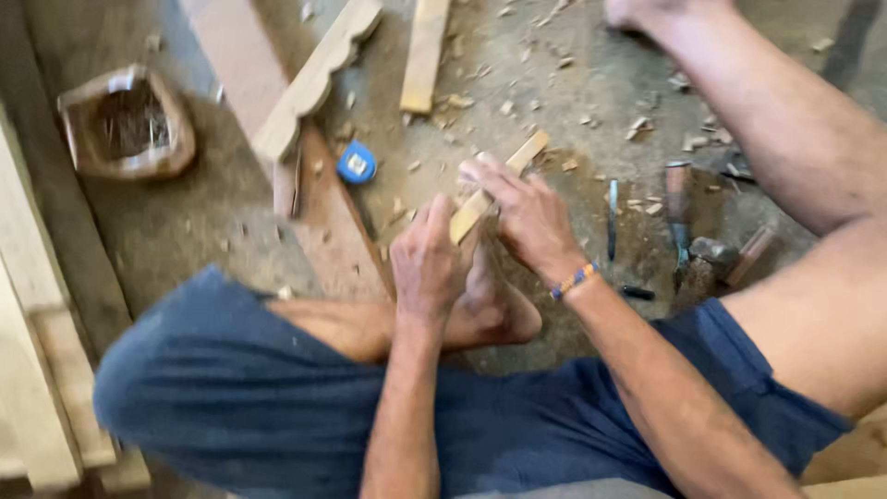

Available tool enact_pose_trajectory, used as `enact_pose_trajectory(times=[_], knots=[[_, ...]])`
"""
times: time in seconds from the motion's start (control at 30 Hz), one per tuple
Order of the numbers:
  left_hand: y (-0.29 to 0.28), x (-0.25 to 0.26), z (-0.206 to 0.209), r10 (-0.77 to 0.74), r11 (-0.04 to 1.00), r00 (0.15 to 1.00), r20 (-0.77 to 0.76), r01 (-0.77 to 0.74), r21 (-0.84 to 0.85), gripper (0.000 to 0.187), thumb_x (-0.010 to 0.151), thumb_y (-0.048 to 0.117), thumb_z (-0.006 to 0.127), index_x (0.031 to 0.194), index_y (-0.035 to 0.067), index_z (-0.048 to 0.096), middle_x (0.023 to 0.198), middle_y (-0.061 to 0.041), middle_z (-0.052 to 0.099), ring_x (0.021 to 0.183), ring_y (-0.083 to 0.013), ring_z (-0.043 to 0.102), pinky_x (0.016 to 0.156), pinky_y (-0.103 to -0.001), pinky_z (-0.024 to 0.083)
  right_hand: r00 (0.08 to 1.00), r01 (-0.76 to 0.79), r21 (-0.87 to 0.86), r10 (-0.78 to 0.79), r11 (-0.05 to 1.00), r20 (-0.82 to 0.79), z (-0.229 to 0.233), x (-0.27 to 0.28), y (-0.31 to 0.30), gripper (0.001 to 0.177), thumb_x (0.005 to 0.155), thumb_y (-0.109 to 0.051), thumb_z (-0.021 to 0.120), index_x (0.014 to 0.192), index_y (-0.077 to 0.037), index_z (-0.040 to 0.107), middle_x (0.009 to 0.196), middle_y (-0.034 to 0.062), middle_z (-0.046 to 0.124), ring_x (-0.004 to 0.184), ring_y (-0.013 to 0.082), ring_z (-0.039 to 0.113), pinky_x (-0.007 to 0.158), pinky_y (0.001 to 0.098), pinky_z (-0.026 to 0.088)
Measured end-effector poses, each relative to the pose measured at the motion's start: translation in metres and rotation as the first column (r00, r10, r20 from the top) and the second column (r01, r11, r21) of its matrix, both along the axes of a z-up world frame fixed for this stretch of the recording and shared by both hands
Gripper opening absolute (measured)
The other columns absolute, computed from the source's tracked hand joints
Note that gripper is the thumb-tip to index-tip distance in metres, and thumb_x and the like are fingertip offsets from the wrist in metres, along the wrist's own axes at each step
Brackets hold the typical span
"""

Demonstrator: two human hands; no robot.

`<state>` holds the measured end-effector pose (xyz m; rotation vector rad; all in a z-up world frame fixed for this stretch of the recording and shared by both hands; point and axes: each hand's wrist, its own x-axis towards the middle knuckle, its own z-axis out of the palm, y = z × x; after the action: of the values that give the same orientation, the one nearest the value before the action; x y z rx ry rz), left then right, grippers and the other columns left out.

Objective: The person sands shaped pieces of wood with sandpaper, turning them by hand to rub along the edges and curved surfaces.

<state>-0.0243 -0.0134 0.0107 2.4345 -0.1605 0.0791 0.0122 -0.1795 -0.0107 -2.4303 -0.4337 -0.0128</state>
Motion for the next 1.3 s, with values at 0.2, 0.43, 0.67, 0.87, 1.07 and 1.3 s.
enact_pose_trajectory(times=[0.2, 0.43, 0.67, 0.87, 1.07, 1.3], knots=[[-0.001, 0.01, 0.002, 0.06, 0.998, 0.998, -0.005, -0.06, 0.02, 0.025, 0.088, 0.025, 0.077, 0.098, 0.009, 0.06, 0.089, -0.016, 0.069, 0.078, -0.0402, 0.068, 0.066, -0.049, 0.053, 0.995, -0.021, 0.01, 0.022, 1.0, -0.101, -0.009, -0.019, -0.001, 0.061, 0.089, -0.002, 0.049, 0.145, -0.025, 0.06, 0.158, 0.0117, 0.052, 0.11, 0.0308, 0.066, 0.088, 0.0444, 0.053], [0.012, 0.025, 0.015, 0.29, 0.932, 0.936, -0.198, -0.323, -0.162, 0.034, 0.079, 0.024, 0.085, 0.104, 0.007, 0.068, 0.088, -0.018, 0.075, 0.082, -0.035, 0.074, 0.07, -0.043, 0.057, 1.0, 0.0, 0.298, -0.003, 0.955, 0.007, -0.007, 0.045, -0.053, 0.059, 0.087, 0.008, 0.048, 0.144, -0.005, 0.051, 0.15, 0.0177, 0.056, 0.13, 0.0303, 0.063, 0.102, 0.0364, 0.054], [0.021, 0.032, 0.01, 0.325, 0.916, 0.931, -0.167, -0.354, -0.191, 0.027, 0.079, 0.022, 0.085, 0.098, 0.008, 0.072, 0.089, -0.015, 0.077, 0.082, -0.0283, 0.077, 0.074, -0.038, 0.059, 0.674, 0.713, 0.574, -0.169, 0.403, -0.719, -0.018, 0.023, -0.05, 0.031, 0.105, -0.018, 0.067, 0.132, -0.006, 0.06, 0.105, 0.0153, 0.069, 0.067, 0.0156, 0.071, 0.051, 0.0305, 0.063], [0.016, 0.038, 0.009, 0.274, 0.962, 0.961, -0.03, -0.274, -0.01, 0.021, 0.078, 0.028, 0.089, 0.091, 0.015, 0.08, 0.08, -0.01, 0.072, 0.07, -0.0252, 0.07, 0.063, -0.038, 0.055, 0.814, 0.541, 0.48, -0.287, 0.69, -0.505, -0.045, 0.031, -0.011, 0.036, 0.092, -0.021, 0.076, 0.127, -0.013, 0.071, 0.115, 0.0028, 0.076, 0.068, 0.0099, 0.073, 0.051, 0.0273, 0.062], [0.015, 0.023, -0.002, 0.013, 0.999, 0.992, 0.122, -0.018, 0.038, 0.014, 0.087, 0.024, 0.086, 0.094, 0.015, 0.077, 0.078, -0.007, 0.064, 0.068, -0.0259, 0.065, 0.061, -0.037, 0.053, 0.874, 0.374, 0.027, -0.342, 0.927, -0.345, -0.072, 0.054, -0.007, 0.02, 0.098, -0.031, 0.072, 0.106, -0.016, 0.083, 0.079, 0.0142, 0.078, 0.06, 0.0234, 0.07, 0.056, 0.0398, 0.052], [0.01, 0.031, -0.006, -0.026, 0.999, 0.992, 0.122, 0.024, 0.021, 0.014, 0.083, 0.023, 0.086, 0.091, 0.018, 0.076, 0.078, -0.006, 0.063, 0.067, -0.0252, 0.065, 0.059, -0.038, 0.053, 0.95, 0.274, 0.241, -0.223, 0.931, -0.217, -0.063, 0.038, -0.019, 0.023, 0.093, -0.031, 0.069, 0.102, -0.014, 0.082, 0.079, 0.0148, 0.074, 0.065, 0.0257, 0.074, 0.058, 0.0363, 0.055]])
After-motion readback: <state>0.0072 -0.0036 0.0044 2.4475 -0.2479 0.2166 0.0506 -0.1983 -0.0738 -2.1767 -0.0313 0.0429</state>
